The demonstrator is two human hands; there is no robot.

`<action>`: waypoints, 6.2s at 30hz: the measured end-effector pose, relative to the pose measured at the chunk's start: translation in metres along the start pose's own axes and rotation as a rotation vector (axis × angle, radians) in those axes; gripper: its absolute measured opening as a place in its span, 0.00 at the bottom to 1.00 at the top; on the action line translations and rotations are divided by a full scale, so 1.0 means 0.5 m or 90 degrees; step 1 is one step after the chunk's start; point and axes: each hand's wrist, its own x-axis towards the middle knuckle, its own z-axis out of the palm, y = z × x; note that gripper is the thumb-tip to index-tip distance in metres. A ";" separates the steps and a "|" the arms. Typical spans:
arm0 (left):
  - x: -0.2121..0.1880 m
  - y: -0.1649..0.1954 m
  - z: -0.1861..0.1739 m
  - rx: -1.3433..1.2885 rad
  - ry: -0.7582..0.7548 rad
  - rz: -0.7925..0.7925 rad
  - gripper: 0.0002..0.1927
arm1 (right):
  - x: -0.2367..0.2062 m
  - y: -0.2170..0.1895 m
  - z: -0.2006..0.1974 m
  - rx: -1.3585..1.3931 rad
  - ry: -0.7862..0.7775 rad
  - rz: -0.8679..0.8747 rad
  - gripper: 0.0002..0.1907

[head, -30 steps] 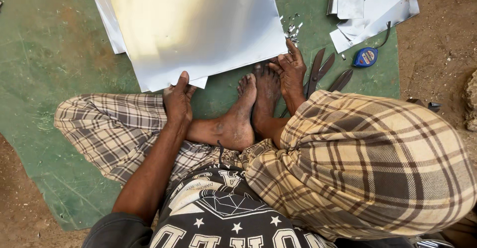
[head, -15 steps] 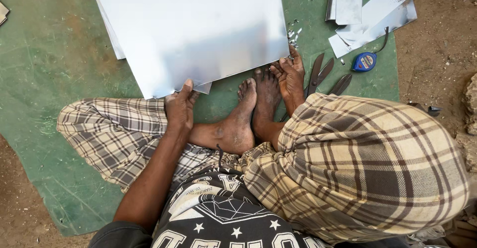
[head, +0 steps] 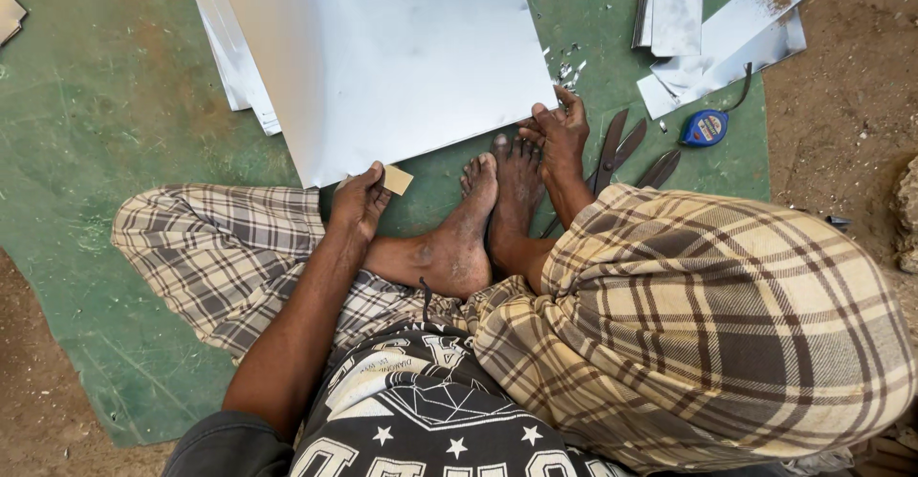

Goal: The person sits on the floor and uses tin snips to cut rectangular notches from the edges of a silver metal sheet. They repeatedly position the sheet, cut a notch, and remove the small cut piece, continuing this process along the edge of the sheet.

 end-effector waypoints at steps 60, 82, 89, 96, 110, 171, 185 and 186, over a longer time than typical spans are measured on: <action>0.052 0.245 -0.079 0.714 0.192 0.408 0.21 | 0.008 0.045 0.035 -0.050 0.004 -0.036 0.34; 0.074 0.229 -0.104 0.640 0.154 0.442 0.23 | 0.020 0.065 0.002 0.021 -0.013 -0.025 0.30; 0.063 0.227 -0.102 0.757 0.203 0.398 0.24 | 0.018 0.060 0.001 0.035 -0.016 -0.029 0.27; 0.045 0.229 -0.082 0.789 0.249 0.470 0.25 | 0.013 0.051 0.010 0.035 -0.015 -0.035 0.27; 0.013 0.261 -0.070 0.567 0.129 0.372 0.27 | 0.000 0.038 0.028 0.020 -0.068 -0.031 0.33; 0.036 0.034 0.429 1.017 -0.429 0.784 0.31 | 0.062 -0.050 0.031 -0.036 0.006 -0.043 0.28; 0.075 0.058 0.440 0.929 -0.553 0.790 0.31 | 0.077 -0.033 0.022 -0.029 -0.008 -0.031 0.27; 0.077 0.055 0.442 0.935 -0.553 0.793 0.31 | 0.077 -0.033 0.022 -0.035 -0.003 -0.029 0.27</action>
